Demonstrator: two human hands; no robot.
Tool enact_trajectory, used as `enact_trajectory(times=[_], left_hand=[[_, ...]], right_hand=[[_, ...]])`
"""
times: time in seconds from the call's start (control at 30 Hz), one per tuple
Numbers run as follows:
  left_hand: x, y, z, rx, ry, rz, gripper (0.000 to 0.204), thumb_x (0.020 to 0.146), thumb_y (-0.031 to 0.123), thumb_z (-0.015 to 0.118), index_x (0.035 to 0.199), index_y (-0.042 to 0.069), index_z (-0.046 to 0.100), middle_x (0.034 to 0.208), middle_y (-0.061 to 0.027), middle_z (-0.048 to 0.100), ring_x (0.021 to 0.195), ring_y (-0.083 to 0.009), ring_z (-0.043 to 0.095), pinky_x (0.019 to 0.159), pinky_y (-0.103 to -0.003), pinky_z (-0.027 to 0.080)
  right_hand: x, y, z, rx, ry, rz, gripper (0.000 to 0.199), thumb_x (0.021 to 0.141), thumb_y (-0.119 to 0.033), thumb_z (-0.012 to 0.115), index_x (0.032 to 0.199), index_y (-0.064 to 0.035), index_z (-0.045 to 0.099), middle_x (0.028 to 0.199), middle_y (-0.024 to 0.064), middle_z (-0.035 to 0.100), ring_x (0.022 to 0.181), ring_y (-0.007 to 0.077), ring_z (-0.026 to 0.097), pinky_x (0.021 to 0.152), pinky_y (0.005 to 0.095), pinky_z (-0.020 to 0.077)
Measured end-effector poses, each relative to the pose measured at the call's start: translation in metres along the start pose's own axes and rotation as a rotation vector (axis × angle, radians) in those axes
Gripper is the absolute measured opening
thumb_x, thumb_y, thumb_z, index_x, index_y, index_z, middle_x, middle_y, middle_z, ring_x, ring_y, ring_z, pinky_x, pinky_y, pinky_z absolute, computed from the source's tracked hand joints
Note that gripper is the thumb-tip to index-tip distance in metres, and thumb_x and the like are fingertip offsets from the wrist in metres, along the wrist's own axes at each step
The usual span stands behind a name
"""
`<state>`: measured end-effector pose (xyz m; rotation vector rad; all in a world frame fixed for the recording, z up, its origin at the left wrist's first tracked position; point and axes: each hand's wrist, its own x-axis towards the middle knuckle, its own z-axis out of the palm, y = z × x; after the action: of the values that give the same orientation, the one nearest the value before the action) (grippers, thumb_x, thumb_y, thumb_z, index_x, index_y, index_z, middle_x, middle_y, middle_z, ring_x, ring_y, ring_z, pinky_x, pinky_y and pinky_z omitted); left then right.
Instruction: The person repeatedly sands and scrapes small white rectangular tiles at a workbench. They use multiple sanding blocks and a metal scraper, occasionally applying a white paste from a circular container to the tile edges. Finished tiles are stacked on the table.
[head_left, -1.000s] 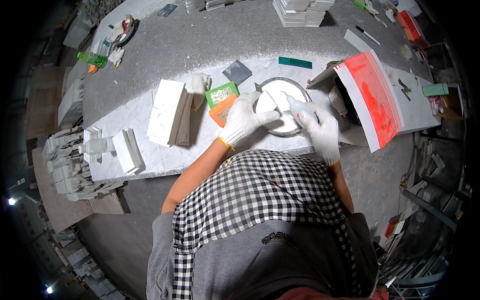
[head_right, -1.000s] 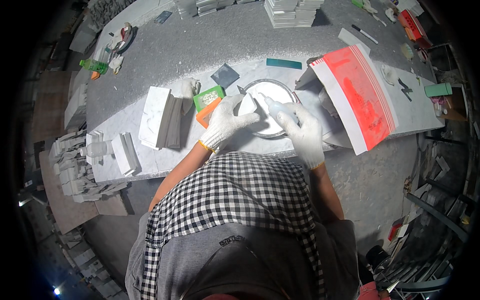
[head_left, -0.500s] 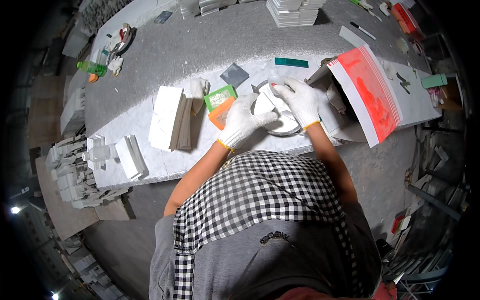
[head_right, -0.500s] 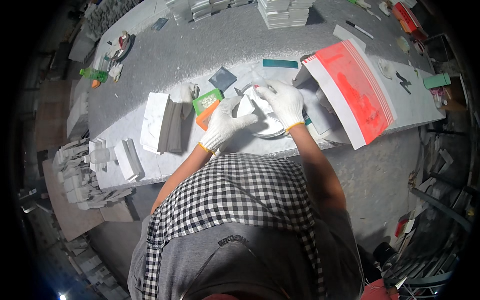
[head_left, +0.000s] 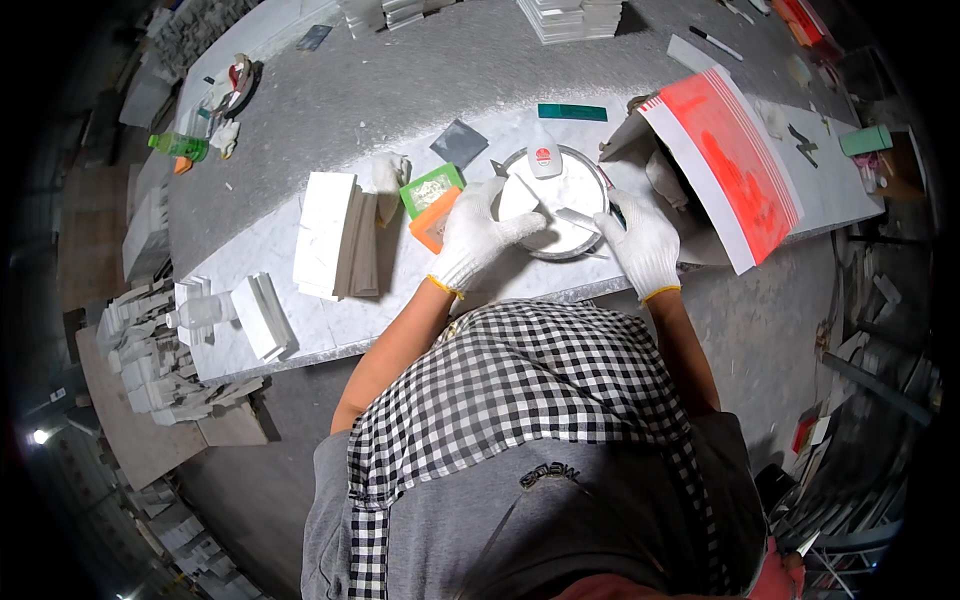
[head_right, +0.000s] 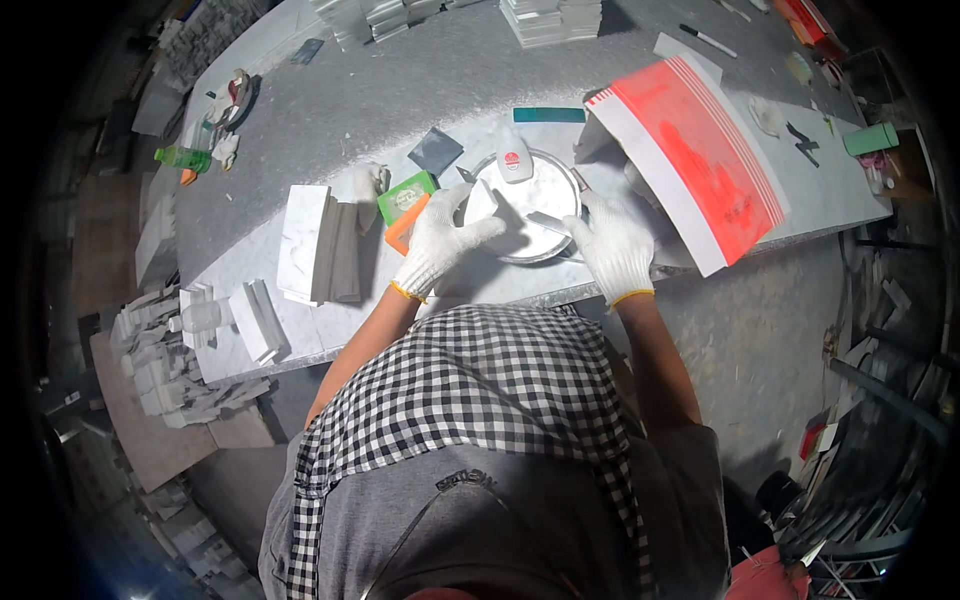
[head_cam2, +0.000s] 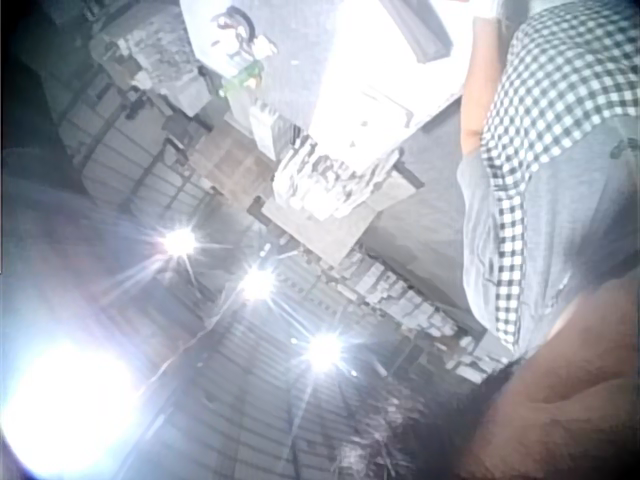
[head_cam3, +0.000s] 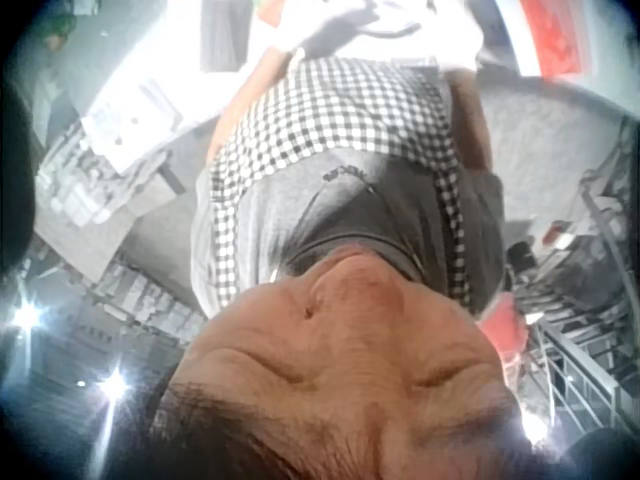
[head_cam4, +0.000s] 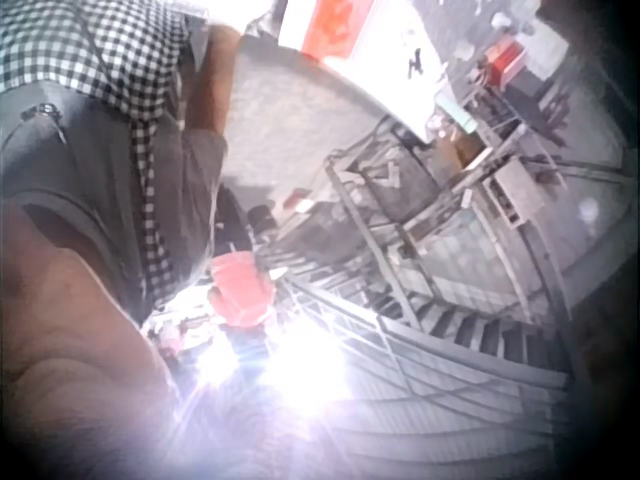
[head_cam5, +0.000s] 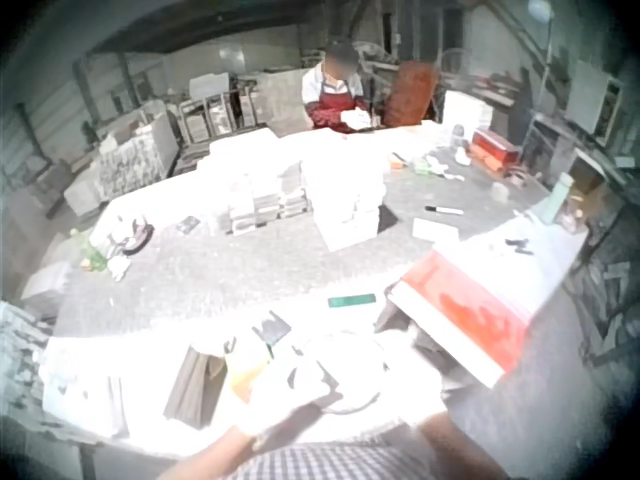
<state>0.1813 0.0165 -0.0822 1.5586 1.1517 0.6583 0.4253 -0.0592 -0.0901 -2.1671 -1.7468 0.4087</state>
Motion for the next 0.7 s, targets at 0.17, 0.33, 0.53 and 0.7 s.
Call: enact_trajectory(times=[0.17, 0.33, 0.53, 0.7], left_hand=[[-0.002, 0.002, 0.000, 0.025, 0.018, -0.012, 0.052, 0.076, 0.034, 0.086, 0.110, -0.003, 0.072, 0.100, -0.0152, 0.074, 0.093, -0.0240, 0.071, 0.085, -0.037, 0.054], [-0.002, 0.003, 0.001, 0.031, 0.025, -0.012, 0.050, 0.077, 0.032, 0.086, 0.109, -0.003, 0.072, 0.098, -0.0137, 0.075, 0.092, -0.0215, 0.071, 0.084, -0.035, 0.054], [-0.002, 0.008, -0.001, -0.002, 0.001, 0.000, 0.051, 0.076, 0.032, 0.086, 0.108, -0.005, 0.071, 0.098, -0.0132, 0.075, 0.092, -0.0191, 0.070, 0.083, -0.033, 0.055], [-0.001, 0.005, -0.001, -0.023, -0.008, -0.018, 0.050, 0.077, 0.029, 0.086, 0.110, -0.005, 0.070, 0.098, -0.0127, 0.075, 0.092, -0.0186, 0.070, 0.083, -0.033, 0.055]], right_hand=[[-0.013, 0.000, -0.005, 0.227, -0.105, 0.072, 0.034, 0.089, -0.034, 0.070, 0.113, -0.0094, 0.069, 0.096, 0.0147, 0.073, 0.089, 0.0332, 0.070, 0.080, 0.0420, 0.0539], [-0.013, -0.001, -0.008, 0.333, -0.179, 0.087, 0.026, 0.090, -0.029, 0.070, 0.107, -0.0096, 0.071, 0.093, 0.0142, 0.073, 0.087, 0.0338, 0.069, 0.080, 0.0435, 0.0524], [-0.007, 0.001, -0.003, 0.475, -0.215, 0.199, 0.024, 0.093, -0.028, 0.068, 0.107, -0.0087, 0.073, 0.086, 0.0126, 0.071, 0.081, 0.0260, 0.068, 0.077, 0.0392, 0.0514], [-0.001, 0.015, 0.012, 0.729, -0.246, 0.274, 0.023, 0.095, -0.022, 0.067, 0.106, -0.0034, 0.074, 0.083, 0.0035, 0.068, 0.075, 0.0140, 0.061, 0.071, 0.0303, 0.0488]])
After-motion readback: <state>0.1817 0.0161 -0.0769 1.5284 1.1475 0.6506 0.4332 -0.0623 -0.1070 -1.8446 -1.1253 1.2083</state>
